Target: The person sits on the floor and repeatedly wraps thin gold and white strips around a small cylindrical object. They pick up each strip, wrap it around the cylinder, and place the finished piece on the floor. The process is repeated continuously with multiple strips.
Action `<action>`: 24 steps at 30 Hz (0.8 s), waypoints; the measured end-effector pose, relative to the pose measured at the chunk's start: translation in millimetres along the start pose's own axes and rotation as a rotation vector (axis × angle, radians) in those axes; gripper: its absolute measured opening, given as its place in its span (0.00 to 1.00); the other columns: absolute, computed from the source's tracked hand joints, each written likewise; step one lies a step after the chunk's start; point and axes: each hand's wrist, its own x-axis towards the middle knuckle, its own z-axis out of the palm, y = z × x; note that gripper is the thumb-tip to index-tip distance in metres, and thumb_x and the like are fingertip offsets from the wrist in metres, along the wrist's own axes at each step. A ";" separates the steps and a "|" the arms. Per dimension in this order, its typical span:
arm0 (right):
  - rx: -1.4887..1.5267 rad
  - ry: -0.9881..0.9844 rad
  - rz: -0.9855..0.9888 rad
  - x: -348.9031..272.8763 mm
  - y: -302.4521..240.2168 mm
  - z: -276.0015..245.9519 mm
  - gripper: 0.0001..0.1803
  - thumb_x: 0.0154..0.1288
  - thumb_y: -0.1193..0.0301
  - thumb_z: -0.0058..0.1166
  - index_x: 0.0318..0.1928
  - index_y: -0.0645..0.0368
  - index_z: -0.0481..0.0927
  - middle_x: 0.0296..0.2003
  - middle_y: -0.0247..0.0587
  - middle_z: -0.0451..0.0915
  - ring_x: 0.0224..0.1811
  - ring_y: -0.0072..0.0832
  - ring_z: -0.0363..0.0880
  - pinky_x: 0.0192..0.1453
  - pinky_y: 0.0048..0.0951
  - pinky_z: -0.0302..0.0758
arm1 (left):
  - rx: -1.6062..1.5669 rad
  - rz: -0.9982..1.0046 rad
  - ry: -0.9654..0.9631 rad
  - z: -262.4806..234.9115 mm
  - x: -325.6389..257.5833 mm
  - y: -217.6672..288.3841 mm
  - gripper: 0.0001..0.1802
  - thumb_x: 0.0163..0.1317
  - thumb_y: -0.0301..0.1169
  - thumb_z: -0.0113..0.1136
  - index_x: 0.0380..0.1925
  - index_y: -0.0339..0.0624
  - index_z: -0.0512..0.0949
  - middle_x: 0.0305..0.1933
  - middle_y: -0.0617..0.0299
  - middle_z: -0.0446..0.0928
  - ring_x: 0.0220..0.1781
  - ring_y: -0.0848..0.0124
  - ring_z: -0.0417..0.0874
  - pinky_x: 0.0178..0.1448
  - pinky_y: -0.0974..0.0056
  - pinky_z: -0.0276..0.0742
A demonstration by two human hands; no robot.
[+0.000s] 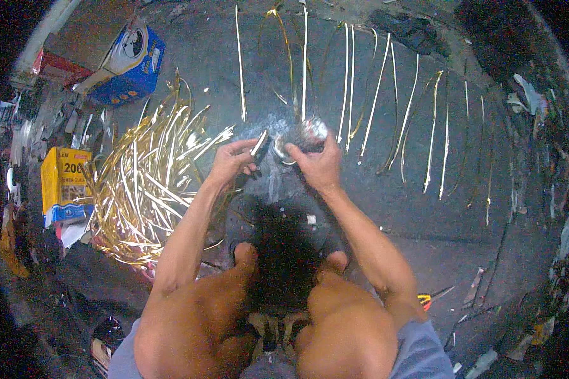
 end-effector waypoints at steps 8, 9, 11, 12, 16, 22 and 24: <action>-0.036 -0.043 -0.049 -4.7 -31.2 28.7 0.43 0.54 0.69 0.79 0.65 0.65 0.66 0.45 0.47 0.85 0.44 0.28 0.86 0.43 0.29 0.87 | -0.475 -0.216 -0.190 -9.1 -5.4 -21.9 0.33 0.55 0.15 0.54 0.65 0.29 0.72 0.42 0.58 0.84 0.25 0.77 0.81 0.29 0.74 0.79; -0.049 -0.014 -0.045 -3.2 -26.4 23.9 0.43 0.54 0.69 0.79 0.65 0.65 0.66 0.44 0.46 0.85 0.44 0.28 0.86 0.43 0.29 0.87 | -0.598 -0.230 -0.158 -7.2 -10.0 -24.7 0.25 0.57 0.15 0.56 0.57 0.24 0.75 0.36 0.59 0.82 0.23 0.75 0.80 0.30 0.72 0.78; -0.083 0.044 -0.036 0.7 -11.8 7.2 0.42 0.54 0.68 0.79 0.65 0.65 0.66 0.42 0.45 0.86 0.43 0.27 0.87 0.42 0.30 0.86 | -0.614 -0.233 -0.287 -5.7 -13.9 -18.6 0.24 0.58 0.15 0.56 0.57 0.24 0.75 0.39 0.57 0.82 0.23 0.75 0.80 0.30 0.72 0.78; -0.216 0.051 -0.057 4.3 -4.6 -5.5 0.41 0.54 0.67 0.78 0.64 0.65 0.67 0.40 0.43 0.86 0.41 0.25 0.86 0.43 0.29 0.85 | -0.623 -0.234 -0.352 -3.8 -14.3 -15.7 0.24 0.58 0.15 0.56 0.57 0.24 0.75 0.41 0.56 0.83 0.23 0.75 0.80 0.30 0.72 0.78; -0.233 0.188 0.097 5.5 14.3 -39.5 0.42 0.52 0.64 0.78 0.64 0.60 0.68 0.44 0.51 0.87 0.41 0.38 0.89 0.44 0.38 0.83 | 0.285 -0.120 -0.167 16.4 6.4 6.4 0.19 0.58 0.19 0.64 0.52 0.28 0.82 0.35 0.56 0.86 0.29 0.73 0.87 0.30 0.71 0.80; -0.265 -0.013 -0.029 2.4 -3.2 -18.2 0.44 0.52 0.63 0.79 0.66 0.59 0.68 0.41 0.41 0.86 0.42 0.24 0.86 0.41 0.29 0.84 | 0.496 -0.069 -0.124 22.0 46.8 -19.7 0.07 0.57 0.21 0.64 0.35 0.32 0.87 0.30 0.56 0.86 0.23 0.73 0.84 0.28 0.66 0.80; -0.422 -0.136 -0.055 -1.2 -0.6 -2.9 0.46 0.51 0.61 0.79 0.67 0.57 0.67 0.40 0.44 0.86 0.40 0.30 0.88 0.42 0.34 0.84 | 0.549 -0.060 -0.113 18.4 53.4 -25.7 0.08 0.56 0.20 0.63 0.35 0.33 0.88 0.30 0.56 0.86 0.21 0.73 0.83 0.27 0.65 0.79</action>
